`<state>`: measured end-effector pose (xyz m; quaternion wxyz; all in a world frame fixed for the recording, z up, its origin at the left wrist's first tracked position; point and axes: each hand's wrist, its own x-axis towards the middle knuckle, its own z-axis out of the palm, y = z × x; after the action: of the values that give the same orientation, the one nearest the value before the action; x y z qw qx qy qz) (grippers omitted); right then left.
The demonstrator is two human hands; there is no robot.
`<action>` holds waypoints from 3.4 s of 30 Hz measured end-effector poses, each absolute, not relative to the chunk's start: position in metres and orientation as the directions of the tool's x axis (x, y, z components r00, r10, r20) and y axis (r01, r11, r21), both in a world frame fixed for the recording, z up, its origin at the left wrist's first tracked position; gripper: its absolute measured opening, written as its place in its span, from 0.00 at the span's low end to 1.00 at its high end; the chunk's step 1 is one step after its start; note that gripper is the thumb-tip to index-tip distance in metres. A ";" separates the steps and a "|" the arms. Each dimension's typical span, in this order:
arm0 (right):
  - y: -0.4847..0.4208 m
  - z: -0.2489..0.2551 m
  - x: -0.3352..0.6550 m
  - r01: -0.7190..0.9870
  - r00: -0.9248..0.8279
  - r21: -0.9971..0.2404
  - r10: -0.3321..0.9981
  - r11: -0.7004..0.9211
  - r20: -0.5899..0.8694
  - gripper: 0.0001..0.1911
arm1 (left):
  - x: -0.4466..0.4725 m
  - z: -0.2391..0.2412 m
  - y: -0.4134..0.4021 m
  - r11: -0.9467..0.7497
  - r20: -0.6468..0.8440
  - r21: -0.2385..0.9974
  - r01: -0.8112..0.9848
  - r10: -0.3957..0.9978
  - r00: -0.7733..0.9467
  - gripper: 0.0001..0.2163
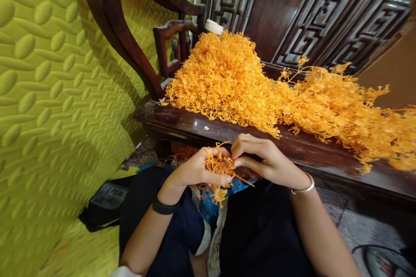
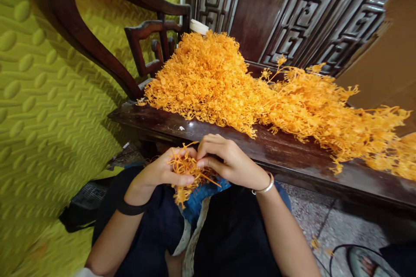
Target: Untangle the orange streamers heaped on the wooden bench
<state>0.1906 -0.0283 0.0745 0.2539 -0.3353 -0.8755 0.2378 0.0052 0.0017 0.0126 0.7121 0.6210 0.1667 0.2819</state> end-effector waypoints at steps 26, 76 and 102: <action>-0.028 0.074 0.187 0.320 -0.819 -0.822 0.574 0.471 0.010 0.13 | -0.007 0.025 -0.009 -0.406 0.252 0.913 -0.034 0.496 0.831 0.04; -0.041 0.078 0.172 0.618 -0.515 -0.320 0.677 0.719 0.526 0.07 | 0.006 0.008 0.004 -0.072 0.323 0.776 -0.627 0.898 0.297 0.16; -0.033 0.067 0.175 0.598 -0.378 -0.459 0.737 0.657 0.561 0.16 | 0.015 0.012 -0.002 -0.118 0.190 0.920 -0.375 0.968 0.161 0.08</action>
<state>0.1748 -0.0335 0.0672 0.3842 -0.4044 -0.8251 0.0900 0.0148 -0.0020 0.0115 0.5889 0.4837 0.3069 0.5702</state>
